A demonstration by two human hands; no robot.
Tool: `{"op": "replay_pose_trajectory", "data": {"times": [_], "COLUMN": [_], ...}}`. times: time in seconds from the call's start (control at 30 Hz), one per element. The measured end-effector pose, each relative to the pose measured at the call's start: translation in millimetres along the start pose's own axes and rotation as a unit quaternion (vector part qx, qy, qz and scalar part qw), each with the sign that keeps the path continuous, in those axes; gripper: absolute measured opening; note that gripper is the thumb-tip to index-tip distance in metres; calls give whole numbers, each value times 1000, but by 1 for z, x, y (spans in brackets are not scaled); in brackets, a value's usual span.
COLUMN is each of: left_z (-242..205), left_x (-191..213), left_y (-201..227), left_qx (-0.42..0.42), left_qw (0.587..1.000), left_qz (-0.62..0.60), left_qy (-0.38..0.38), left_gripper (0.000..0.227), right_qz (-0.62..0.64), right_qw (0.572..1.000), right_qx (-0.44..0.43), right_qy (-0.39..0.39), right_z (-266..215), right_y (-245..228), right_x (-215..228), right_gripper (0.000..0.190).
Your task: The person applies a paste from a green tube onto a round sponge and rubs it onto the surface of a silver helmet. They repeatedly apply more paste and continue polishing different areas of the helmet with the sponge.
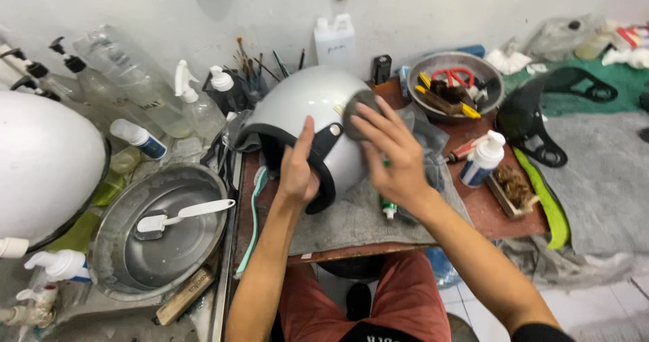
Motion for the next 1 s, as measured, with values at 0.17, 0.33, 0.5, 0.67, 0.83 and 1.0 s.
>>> {"op": "replay_pose_trajectory", "data": {"times": [0.17, 0.33, 0.5, 0.67, 0.83, 1.0], "left_z": [-13, 21, -4, 4, 8, -9], "left_x": [-5, 39, 15, 9, 8, 0], "left_y": [26, -1, 16, 24, 23, 34], "left_qx": [-17, -25, -49, -67, -77, -46], "left_qw": [999, 997, 991, 989, 993, 996], "left_qz": [-4, 61, 70, 117, 82, 82], "left_qy": [32, 29, 107, 55, 46, 9], "left_gripper": [45, 62, 79, 55, 50, 53], "right_qz": [-18, 21, 0, -43, -31, -45], "right_qw": [999, 999, 999, 997, 999, 995], "right_qx": [33, 21, 42, 50, 9, 50], "right_qy": [-36, -18, -10, -46, -32, -73], "right_z": [-39, -10, -10, -29, -17, -36], "right_y": [-30, -9, -35, -40, -34, -44], "right_x": [-21, -11, -21, -28, -27, -37], "right_gripper": [30, 29, 29, 29, 30, 34]}}
Point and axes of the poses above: each hand's wrist, its own z-axis towards the middle knuckle, its own x-axis out of the back of the hand, y = z × x, the point moved 9 cm from there along z, towards the middle knuckle, and after that the axes turned 9 degrees about x, right-handed, at the moved point
